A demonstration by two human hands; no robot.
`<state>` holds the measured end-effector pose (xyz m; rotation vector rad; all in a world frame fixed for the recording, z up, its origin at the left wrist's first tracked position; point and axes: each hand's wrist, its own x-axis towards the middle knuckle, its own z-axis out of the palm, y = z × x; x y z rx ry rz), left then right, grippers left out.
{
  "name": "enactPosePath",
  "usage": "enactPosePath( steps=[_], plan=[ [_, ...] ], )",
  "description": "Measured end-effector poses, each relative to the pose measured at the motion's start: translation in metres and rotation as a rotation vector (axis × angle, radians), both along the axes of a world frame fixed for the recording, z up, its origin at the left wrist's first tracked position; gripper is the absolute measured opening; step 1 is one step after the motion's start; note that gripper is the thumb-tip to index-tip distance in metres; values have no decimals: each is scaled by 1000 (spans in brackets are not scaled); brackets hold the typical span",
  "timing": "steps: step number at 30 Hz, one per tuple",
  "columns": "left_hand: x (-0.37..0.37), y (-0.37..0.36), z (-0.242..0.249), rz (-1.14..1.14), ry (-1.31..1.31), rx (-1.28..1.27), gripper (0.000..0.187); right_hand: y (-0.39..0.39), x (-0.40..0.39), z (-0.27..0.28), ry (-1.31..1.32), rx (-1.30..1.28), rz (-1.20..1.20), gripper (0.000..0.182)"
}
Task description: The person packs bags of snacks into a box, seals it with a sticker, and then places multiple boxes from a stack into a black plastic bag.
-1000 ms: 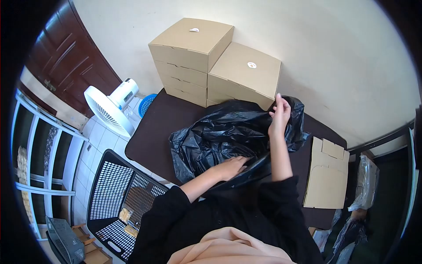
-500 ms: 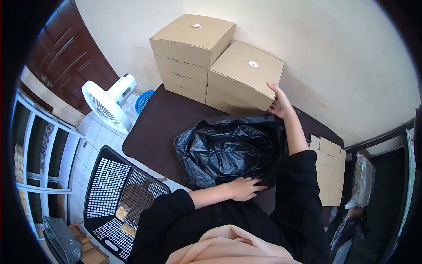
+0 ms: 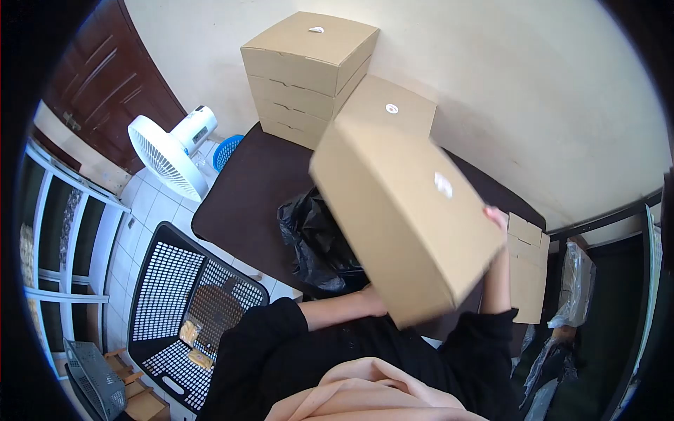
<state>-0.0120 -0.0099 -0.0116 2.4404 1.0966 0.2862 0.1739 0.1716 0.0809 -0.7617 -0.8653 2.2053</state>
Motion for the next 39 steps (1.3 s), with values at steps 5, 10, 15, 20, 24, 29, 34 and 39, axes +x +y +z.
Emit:
enactPosePath(
  steps=[5,10,15,20,24,29,34,39],
  plan=[
    [5,-7,-18,-25,0,-24,58,-36,53,-61,-84,-331,173,35],
    [9,-12,-30,-57,11,-43,61,-44,35,-44,-464,-256,32,32],
    [8,-9,-27,-66,28,-47,65,-41,12,-45,-578,-114,17,42],
    [6,-7,-15,-127,-162,-413,61,-23,4,-97,-527,-118,-6,48],
    [-12,-16,-4,-70,-301,-389,55,-27,10,-126,-434,-69,-27,50],
    [-46,-30,9,296,342,-180,31,-33,23,-169,-489,-19,-195,53],
    [-59,-34,55,326,236,-492,28,-31,30,-189,-708,138,-44,68],
    [-64,-31,59,178,5,-305,29,-36,25,-171,-1123,472,202,73]
  ],
)
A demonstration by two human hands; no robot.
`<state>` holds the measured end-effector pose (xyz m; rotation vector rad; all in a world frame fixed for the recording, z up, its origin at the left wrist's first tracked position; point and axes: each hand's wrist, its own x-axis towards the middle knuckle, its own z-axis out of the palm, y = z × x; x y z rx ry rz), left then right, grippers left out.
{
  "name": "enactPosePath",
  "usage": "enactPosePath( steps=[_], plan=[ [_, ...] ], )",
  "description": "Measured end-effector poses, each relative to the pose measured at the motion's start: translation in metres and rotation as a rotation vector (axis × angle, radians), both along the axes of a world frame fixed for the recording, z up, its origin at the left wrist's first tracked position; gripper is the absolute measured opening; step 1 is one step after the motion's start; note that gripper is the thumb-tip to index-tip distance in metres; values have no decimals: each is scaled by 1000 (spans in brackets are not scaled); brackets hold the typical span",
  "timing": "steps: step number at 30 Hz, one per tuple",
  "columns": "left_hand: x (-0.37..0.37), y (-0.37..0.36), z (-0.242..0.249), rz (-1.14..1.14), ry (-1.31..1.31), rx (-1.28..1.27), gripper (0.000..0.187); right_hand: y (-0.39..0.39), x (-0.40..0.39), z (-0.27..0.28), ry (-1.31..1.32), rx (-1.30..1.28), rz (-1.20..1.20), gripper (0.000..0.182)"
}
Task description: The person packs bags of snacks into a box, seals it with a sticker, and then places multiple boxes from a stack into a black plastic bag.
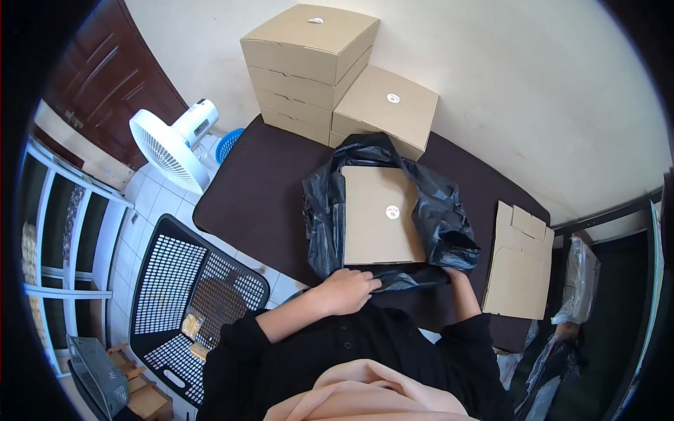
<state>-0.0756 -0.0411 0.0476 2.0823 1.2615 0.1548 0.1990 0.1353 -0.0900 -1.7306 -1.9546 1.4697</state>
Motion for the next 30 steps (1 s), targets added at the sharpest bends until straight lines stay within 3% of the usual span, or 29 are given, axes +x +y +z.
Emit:
enactPosePath(
  steps=[2,7,11,13,14,16,17,20,24,25,28,30],
  plan=[
    [8,7,-3,40,-135,66,31,-2,-4,12,-180,88,121,76],
    [38,35,-35,232,-509,-38,34,-11,-12,54,-635,306,420,81],
    [48,37,-54,77,-247,-311,37,-29,-28,111,-908,435,602,85],
    [52,25,-73,152,-56,-262,52,-50,-46,153,-734,217,452,96],
    [55,22,-82,209,33,-167,62,-51,-36,143,-734,215,450,96],
    [54,22,-61,205,58,-207,70,-51,-9,115,-706,342,798,92],
    [55,21,-51,205,82,-247,79,-48,-14,130,-639,210,776,88],
    [57,22,-44,234,127,-292,86,-49,-31,157,-539,103,571,90],
    [49,24,-48,223,97,-325,85,-39,-37,167,-408,69,577,80],
    [48,23,-49,227,99,-318,85,-32,-34,155,-343,-10,451,76],
    [45,21,-49,255,129,-354,82,-19,-65,173,279,-219,362,66],
    [40,23,-51,243,89,-368,78,3,-83,147,774,-165,241,55]
  ],
)
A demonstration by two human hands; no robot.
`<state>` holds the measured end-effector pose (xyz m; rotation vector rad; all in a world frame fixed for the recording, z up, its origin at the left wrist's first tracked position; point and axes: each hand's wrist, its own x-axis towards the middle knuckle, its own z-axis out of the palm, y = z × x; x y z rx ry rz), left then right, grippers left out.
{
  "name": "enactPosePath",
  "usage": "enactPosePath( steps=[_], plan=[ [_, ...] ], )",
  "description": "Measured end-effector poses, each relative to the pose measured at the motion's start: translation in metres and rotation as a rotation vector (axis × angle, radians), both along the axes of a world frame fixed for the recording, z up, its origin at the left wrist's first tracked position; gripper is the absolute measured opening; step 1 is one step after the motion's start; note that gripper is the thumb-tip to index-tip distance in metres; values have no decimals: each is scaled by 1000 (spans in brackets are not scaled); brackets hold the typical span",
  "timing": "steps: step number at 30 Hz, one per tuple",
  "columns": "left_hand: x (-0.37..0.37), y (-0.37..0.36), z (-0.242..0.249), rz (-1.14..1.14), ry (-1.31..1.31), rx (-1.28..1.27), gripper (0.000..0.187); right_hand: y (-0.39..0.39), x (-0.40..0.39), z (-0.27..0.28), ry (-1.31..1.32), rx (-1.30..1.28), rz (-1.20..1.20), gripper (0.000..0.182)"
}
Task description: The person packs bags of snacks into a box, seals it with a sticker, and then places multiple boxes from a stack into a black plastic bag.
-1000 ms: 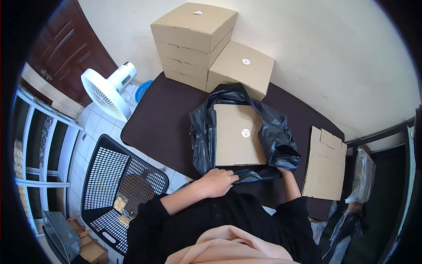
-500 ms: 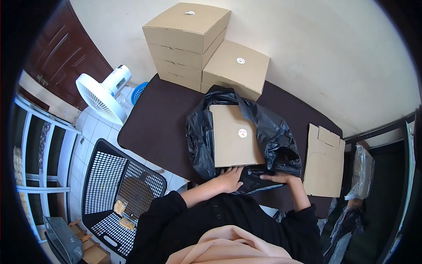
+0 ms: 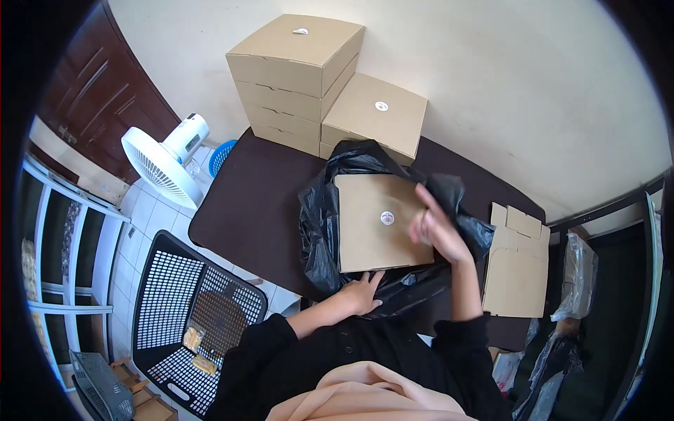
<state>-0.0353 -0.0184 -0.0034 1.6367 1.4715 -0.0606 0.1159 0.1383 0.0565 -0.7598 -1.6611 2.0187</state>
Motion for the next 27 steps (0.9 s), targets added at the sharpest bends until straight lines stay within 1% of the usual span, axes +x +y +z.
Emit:
enactPosePath(
  steps=[2,4,6,8,9,10,12,13,16,19,21,22,24,25,26,27],
  plan=[
    [-6,0,-8,15,-9,20,75,24,-37,3,302,-136,-376,56],
    [-12,-3,-8,31,-17,42,73,73,-54,-26,280,-119,-651,61],
    [-19,-7,-1,170,7,16,70,108,-69,-36,-8,-97,-815,72],
    [-23,-8,-3,213,25,0,72,126,-79,-35,-275,-208,-773,89],
    [-24,-8,-3,205,17,-8,74,138,-81,-39,-376,-210,-641,99],
    [-26,-8,-3,197,7,-16,77,146,-84,-41,-371,-206,-636,99],
    [-28,-7,-4,186,-1,-22,80,150,-93,-30,-618,-150,-549,100],
    [-29,-8,-7,180,-37,-19,80,154,-94,-27,-657,-129,-463,102],
    [-31,-5,-6,170,-85,-45,77,154,-94,-26,-645,-80,-418,98],
    [-28,-5,-14,142,-142,-53,80,148,-90,-22,-604,-82,-458,93],
    [-29,-8,-21,145,-243,103,73,152,-82,-23,-591,-103,-447,91],
    [-30,-9,-23,148,-244,104,73,156,-78,-22,-574,-121,-434,88],
    [-32,-10,-22,125,-275,216,65,157,-72,-16,-378,-183,-426,75],
    [-32,-8,-21,129,-275,216,65,158,-68,-12,-365,-204,-444,72],
    [-32,-7,-17,127,-280,233,58,152,-65,3,-352,-228,-465,69],
    [-31,-7,-12,121,-286,247,52,149,-61,9,-276,-247,-458,62]
  ],
)
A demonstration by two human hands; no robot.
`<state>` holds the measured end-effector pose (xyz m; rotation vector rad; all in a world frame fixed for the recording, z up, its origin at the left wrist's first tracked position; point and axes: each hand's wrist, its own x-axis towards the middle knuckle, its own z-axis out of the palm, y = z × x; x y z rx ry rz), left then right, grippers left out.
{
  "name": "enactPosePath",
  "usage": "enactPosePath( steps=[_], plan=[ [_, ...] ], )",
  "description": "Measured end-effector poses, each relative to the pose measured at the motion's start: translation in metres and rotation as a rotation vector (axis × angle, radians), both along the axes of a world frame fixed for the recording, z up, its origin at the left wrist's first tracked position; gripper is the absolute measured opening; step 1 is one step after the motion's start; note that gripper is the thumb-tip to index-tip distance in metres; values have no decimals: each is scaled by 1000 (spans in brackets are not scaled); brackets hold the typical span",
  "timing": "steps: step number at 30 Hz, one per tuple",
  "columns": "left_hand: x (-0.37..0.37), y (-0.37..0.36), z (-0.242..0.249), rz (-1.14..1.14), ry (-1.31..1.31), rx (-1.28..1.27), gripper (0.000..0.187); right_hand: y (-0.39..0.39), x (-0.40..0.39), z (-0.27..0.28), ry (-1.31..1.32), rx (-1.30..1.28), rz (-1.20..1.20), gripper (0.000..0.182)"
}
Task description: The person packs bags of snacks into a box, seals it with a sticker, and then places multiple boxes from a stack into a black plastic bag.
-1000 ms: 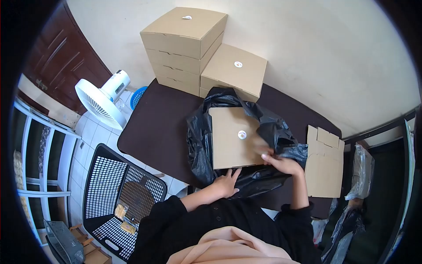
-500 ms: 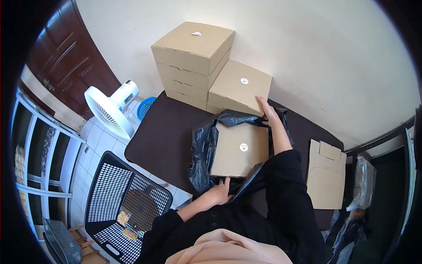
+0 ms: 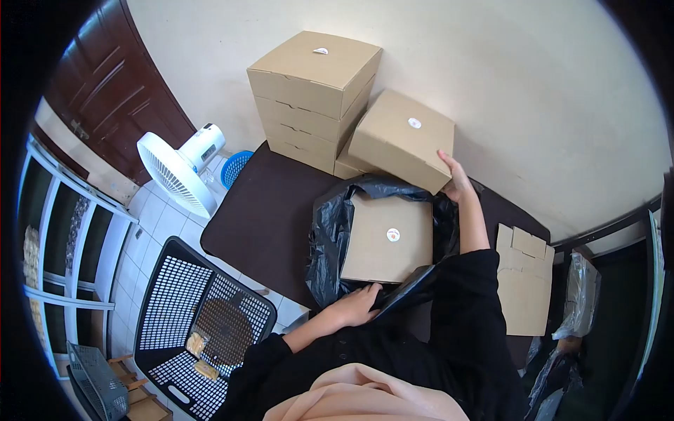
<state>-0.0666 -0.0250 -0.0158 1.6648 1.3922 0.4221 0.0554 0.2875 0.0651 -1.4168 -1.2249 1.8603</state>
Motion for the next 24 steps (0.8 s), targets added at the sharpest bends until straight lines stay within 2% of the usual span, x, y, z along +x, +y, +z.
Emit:
enactPosePath(
  steps=[1,3,4,5,7,9,11,13,14,15,16,19,22,23,24],
  plan=[
    [-1,2,5,-5,-2,-1,52,-4,5,6,-2,-1,-5,62],
    [-5,9,19,-13,-18,-52,37,-18,14,20,259,78,-29,60],
    [-10,11,31,49,-50,-24,28,-28,21,29,379,61,-18,53],
    [-13,12,33,85,-80,87,26,-41,29,35,379,64,-22,53],
    [-20,17,46,177,-80,157,22,-68,45,38,689,27,-13,46],
    [-28,22,56,278,-68,191,19,-90,74,18,775,-46,30,47],
    [-38,25,35,419,-159,331,18,-124,93,7,707,-86,7,47],
    [-50,30,28,500,-163,434,16,-155,102,-8,472,-83,-94,49],
    [-57,32,27,488,-158,440,16,-166,106,-14,370,-110,-92,49],
    [-62,27,28,489,-37,435,20,-174,108,-18,269,-137,-89,50],
    [-65,26,30,518,-52,394,22,-182,111,-17,118,-124,-40,56],
    [-71,28,25,564,-117,278,25,-198,101,-6,-105,51,64,58],
    [-72,28,22,591,-203,184,28,-188,116,-50,-41,24,58,65],
    [-71,27,21,607,-238,164,29,-188,114,-47,-44,24,58,65],
    [-71,27,19,617,-342,89,39,-187,107,-41,-32,-27,19,61]
  ],
)
